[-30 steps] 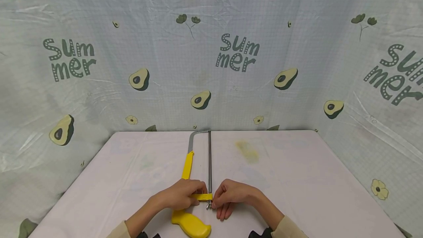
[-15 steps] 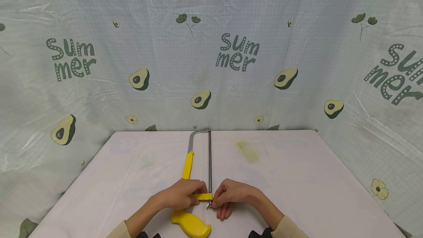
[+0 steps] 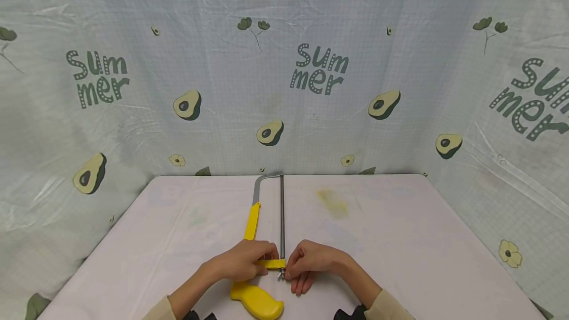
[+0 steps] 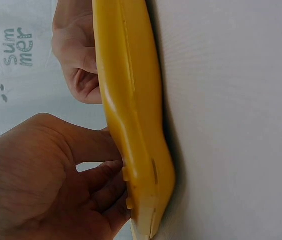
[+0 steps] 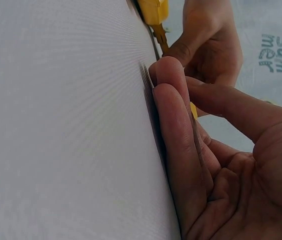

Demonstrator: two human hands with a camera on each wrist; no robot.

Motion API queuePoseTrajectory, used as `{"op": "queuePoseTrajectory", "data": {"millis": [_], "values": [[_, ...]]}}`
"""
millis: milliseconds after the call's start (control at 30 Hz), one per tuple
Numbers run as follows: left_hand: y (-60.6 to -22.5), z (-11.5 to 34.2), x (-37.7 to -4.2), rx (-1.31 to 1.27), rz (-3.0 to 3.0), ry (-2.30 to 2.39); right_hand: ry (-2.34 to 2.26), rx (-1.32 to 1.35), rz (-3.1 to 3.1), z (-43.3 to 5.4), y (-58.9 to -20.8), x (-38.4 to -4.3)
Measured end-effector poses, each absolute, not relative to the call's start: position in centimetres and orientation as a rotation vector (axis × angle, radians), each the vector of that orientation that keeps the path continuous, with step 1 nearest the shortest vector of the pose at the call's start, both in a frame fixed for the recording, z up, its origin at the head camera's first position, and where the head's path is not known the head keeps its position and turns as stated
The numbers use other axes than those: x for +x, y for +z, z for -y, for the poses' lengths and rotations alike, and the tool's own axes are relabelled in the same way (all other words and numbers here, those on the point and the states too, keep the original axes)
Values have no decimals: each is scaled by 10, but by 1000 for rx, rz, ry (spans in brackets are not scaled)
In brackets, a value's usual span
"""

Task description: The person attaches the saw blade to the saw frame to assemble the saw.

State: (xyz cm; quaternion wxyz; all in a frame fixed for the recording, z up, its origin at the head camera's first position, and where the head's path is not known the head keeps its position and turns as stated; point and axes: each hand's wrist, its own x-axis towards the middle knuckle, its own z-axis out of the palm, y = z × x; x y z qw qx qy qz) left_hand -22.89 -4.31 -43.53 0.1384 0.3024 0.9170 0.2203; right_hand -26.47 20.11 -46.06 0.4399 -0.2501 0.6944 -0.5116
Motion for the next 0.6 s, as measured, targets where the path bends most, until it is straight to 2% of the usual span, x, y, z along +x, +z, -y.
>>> {"op": "queuePoseTrajectory", "data": {"millis": [600], "values": [[-436, 43, -230, 880, -2652, 634, -1269, -605, -1717, -201, -460, -265]]}}
